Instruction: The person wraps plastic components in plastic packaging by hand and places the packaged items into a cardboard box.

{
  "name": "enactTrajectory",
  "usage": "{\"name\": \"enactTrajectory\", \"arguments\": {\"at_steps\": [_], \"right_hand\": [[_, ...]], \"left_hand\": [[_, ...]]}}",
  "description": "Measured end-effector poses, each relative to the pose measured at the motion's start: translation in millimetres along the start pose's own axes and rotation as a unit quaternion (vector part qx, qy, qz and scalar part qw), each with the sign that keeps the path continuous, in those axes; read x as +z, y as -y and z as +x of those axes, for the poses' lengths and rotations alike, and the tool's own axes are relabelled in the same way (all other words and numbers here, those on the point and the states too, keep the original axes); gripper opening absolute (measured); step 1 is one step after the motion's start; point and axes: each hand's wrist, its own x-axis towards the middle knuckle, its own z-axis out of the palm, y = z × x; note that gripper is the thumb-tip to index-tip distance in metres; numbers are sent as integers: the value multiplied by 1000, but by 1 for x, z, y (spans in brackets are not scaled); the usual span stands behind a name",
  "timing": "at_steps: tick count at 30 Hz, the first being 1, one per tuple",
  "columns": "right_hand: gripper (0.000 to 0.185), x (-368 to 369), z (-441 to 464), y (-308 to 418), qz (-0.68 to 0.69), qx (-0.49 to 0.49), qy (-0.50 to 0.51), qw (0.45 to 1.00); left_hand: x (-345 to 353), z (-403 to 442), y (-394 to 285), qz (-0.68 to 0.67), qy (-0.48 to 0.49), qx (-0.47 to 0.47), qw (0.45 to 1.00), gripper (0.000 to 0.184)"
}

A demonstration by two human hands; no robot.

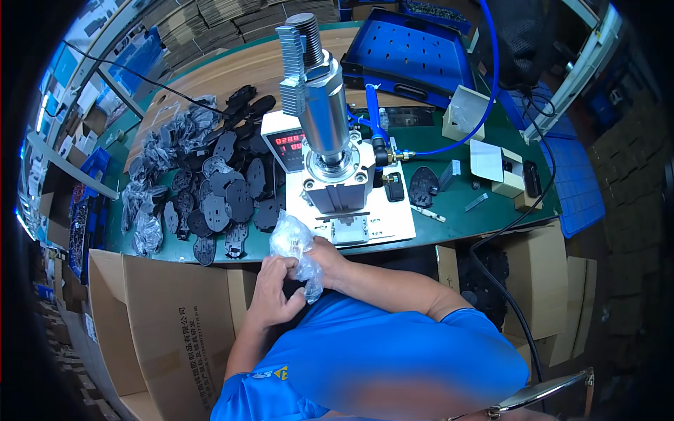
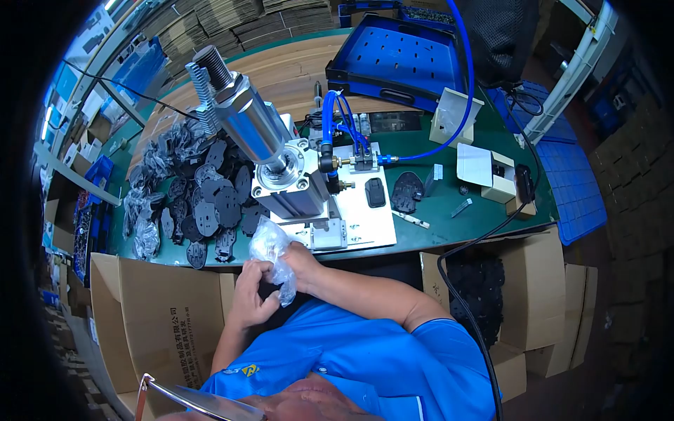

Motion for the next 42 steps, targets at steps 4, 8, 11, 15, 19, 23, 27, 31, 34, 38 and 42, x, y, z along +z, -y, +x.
{"name": "enactTrajectory", "arguments": {"at_steps": [4, 8, 11, 15, 19, 23, 27, 31, 34, 38, 42], "right_hand": [[18, 0, 1, -1, -27, -1, 14, 1000], [16, 6, 2, -7, -62, -13, 57, 996], [18, 5, 8, -14, -71, -32, 38, 996], [19, 5, 12, -22, -59, -46, 29, 997], [20, 11, 13, -23, -37, -60, 26, 997], [23, 19, 8, -19, -19, -68, 23, 997], [28, 19, 7, -19, -12, -69, 45, 997], [30, 27, 1, -10, -28, -52, 49, 997], [32, 27, 2, -10, -34, -43, 49, 997], [33, 24, 4, -9, -35, -38, 43, 998], [34, 22, 1, 2, -38, -43, 41, 998]], "left_hand": [[-3, 0, -5, -35, 5, -18, 999, 22], [5, -10, 5, 10, -37, -22, 999, 20], [10, -13, 10, 59, -68, -10, 996, 19], [25, -10, 19, 116, -109, 33, 987, 19], [29, -3, 24, 166, -140, 83, 972, 20], [24, 2, 28, 196, -147, 110, 963, 19], [15, 4, 26, 235, -160, 136, 949, 18], [8, 6, 25, 265, -171, 146, 938, 17], [7, 5, 25, 272, -177, 152, 934, 17], [9, 1, 24, 261, -180, 163, 934, 18], [22, -1, 13, 239, -196, 117, 944, 19]]}}
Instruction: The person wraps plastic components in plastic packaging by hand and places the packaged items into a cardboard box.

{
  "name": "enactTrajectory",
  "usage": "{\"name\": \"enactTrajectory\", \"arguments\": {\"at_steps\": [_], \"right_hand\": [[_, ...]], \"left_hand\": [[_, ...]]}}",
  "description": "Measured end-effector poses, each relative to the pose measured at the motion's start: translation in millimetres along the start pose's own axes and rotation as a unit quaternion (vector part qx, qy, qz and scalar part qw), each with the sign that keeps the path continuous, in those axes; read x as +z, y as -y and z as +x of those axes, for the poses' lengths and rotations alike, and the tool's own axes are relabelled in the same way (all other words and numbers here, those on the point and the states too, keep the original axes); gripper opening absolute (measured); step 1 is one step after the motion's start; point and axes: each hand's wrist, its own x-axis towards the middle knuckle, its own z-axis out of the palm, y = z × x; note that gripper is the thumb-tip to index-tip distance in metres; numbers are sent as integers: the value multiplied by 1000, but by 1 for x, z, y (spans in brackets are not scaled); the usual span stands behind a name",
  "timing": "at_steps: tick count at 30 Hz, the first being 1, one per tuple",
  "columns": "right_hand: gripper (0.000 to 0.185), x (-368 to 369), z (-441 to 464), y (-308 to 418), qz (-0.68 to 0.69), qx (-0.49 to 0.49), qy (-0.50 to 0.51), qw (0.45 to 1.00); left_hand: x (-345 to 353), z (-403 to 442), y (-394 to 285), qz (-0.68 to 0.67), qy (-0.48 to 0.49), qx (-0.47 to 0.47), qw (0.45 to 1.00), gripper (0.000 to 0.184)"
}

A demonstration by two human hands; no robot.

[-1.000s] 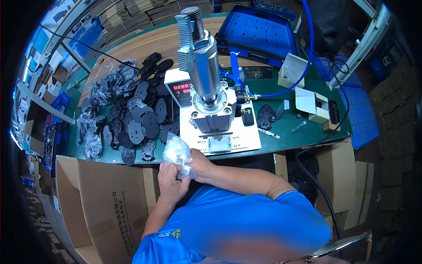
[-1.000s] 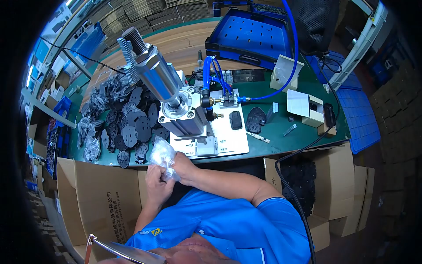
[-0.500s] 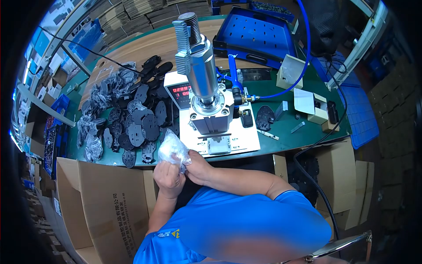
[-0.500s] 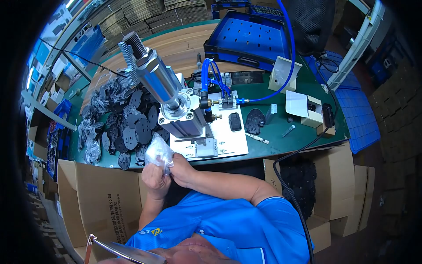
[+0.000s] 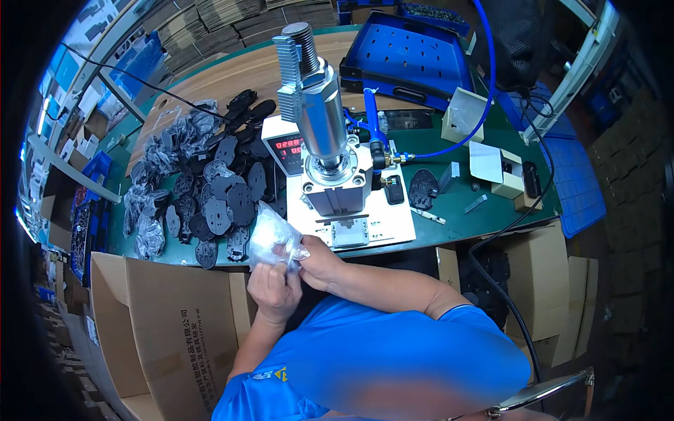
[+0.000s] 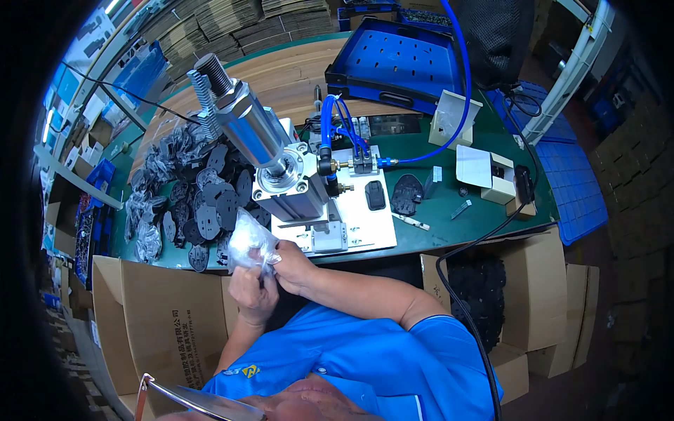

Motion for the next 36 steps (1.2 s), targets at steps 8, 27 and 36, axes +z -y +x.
{"name": "enactTrajectory", "arguments": {"at_steps": [8, 27, 36], "right_hand": [[29, 1, -1, 1, -15, -20, -41, 999], [39, -19, 6, -4, 67, -1, 94, 993], [40, -18, 1, 1, 88, 33, 104, 990]], "left_hand": [[-6, -3, -14, -80, 40, -16, 996, 21], [-22, -10, 11, -80, 60, 21, 995, 19], [-19, -13, 8, -92, 11, 11, 996, 11]]}}
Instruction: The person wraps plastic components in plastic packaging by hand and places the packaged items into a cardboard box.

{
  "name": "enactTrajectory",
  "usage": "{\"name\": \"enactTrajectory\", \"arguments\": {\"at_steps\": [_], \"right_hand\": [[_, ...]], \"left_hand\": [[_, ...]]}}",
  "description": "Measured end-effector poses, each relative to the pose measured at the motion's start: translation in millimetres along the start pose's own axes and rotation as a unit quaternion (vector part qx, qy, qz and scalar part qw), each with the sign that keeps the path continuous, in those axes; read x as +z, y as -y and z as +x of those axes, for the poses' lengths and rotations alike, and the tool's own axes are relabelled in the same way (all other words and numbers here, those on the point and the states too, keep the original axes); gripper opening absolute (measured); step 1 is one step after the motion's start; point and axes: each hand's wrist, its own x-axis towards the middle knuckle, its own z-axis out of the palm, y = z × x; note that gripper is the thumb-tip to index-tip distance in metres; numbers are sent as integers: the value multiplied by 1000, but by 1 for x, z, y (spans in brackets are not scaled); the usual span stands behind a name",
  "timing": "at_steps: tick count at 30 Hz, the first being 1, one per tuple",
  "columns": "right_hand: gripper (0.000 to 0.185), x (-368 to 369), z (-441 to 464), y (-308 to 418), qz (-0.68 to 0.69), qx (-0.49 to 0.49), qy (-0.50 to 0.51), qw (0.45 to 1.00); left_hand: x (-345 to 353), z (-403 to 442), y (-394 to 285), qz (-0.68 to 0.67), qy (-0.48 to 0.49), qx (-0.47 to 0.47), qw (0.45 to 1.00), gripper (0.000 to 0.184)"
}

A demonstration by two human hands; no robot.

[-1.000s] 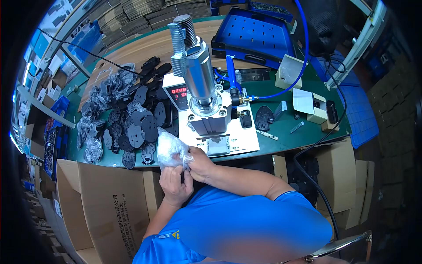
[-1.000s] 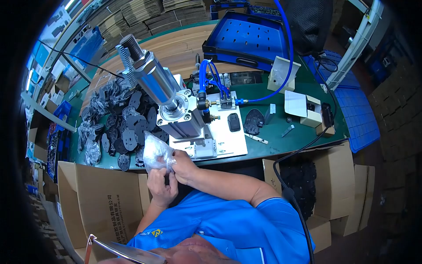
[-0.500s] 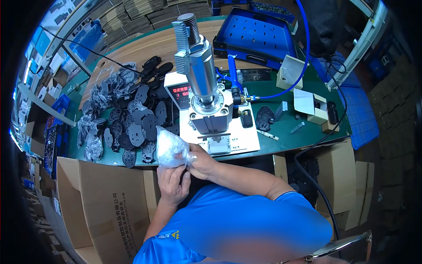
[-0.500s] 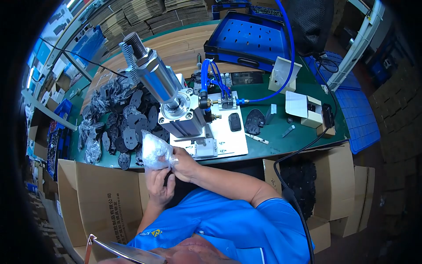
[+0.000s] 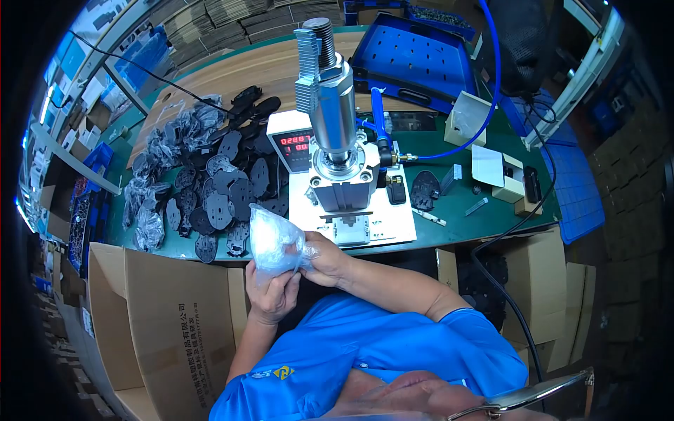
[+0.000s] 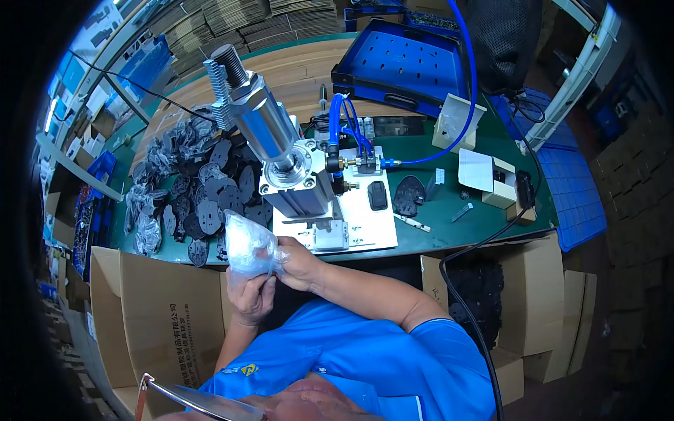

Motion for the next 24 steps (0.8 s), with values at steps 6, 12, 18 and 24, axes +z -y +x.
{"name": "enactTrajectory", "arguments": {"at_steps": [6, 12, 18, 24], "right_hand": [[39, 7, 1, 5, -242, -37, -33, 969], [39, 25, -8, 12, -358, -53, -49, 931], [40, 21, -7, 10, -276, -10, -54, 960], [42, 9, -7, 3, -144, -25, -6, 989]], "left_hand": [[-8, 0, 18, 84, 72, 63, 992, 9], [-16, 10, 15, 109, 75, 84, 988, 13], [-15, 4, 14, 90, 63, 43, 993, 14], [-6, -1, 10, 35, 37, -24, 998, 15]]}}
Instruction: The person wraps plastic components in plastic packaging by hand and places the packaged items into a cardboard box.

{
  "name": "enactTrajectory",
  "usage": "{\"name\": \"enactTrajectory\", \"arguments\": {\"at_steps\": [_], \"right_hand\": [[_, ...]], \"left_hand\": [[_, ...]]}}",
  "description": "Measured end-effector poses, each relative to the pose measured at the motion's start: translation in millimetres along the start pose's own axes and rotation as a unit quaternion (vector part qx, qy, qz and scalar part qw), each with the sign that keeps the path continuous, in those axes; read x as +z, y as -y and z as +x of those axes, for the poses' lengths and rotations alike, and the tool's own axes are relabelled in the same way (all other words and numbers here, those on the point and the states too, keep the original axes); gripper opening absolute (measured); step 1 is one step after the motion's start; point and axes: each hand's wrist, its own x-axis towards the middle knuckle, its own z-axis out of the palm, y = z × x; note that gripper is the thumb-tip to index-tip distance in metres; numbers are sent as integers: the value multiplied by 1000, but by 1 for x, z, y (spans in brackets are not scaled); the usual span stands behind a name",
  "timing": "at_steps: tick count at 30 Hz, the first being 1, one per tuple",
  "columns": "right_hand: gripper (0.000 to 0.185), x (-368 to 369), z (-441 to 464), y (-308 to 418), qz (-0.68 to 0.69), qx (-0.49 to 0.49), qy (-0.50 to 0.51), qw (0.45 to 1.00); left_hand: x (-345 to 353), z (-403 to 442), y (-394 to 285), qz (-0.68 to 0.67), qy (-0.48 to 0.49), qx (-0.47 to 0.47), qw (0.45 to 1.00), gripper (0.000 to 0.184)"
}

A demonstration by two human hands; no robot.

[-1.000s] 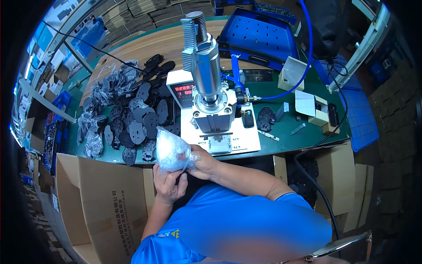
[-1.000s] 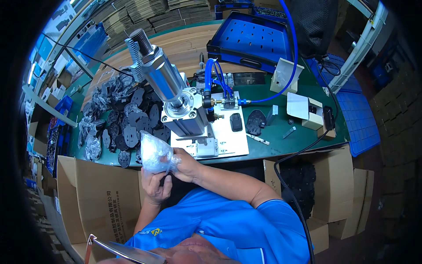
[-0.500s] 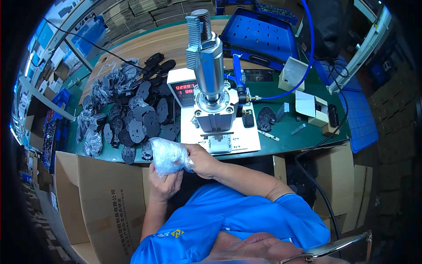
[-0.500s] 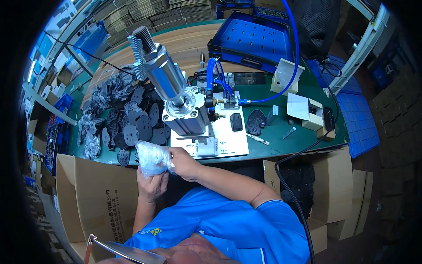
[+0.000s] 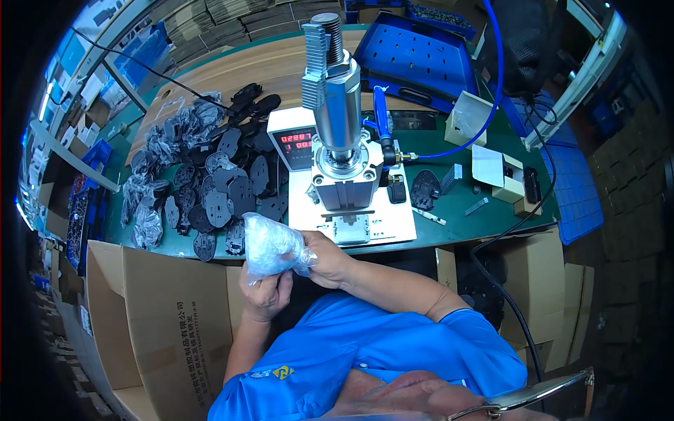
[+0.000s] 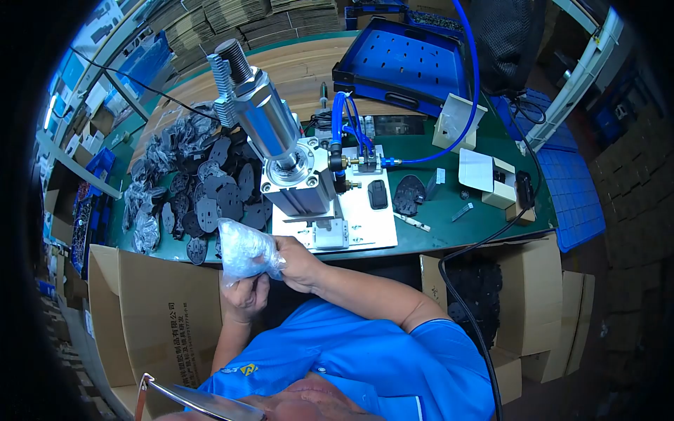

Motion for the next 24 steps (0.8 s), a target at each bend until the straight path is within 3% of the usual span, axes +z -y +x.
{"name": "enactTrajectory", "arguments": {"at_steps": [5, 11, 15, 21, 24], "right_hand": [[32, 5, -4, -1, 67, -6, 2, 998], [36, 5, -10, 3, 105, -5, 57, 993], [41, 3, -10, 5, -30, -60, 113, 991], [46, -5, -2, 5, -254, -142, 136, 947], [44, -2, -16, 15, -252, -149, 92, 952]], "left_hand": [[9, -7, -9, -69, 22, -7, 997, 14], [5, -22, -13, -124, 56, -37, 990, 12], [-12, -27, -27, -304, 129, -237, 914, 7], [-2, -27, -34, -385, 179, -197, 884, 16], [-6, -33, -16, -562, 150, -313, 751, 30]]}}
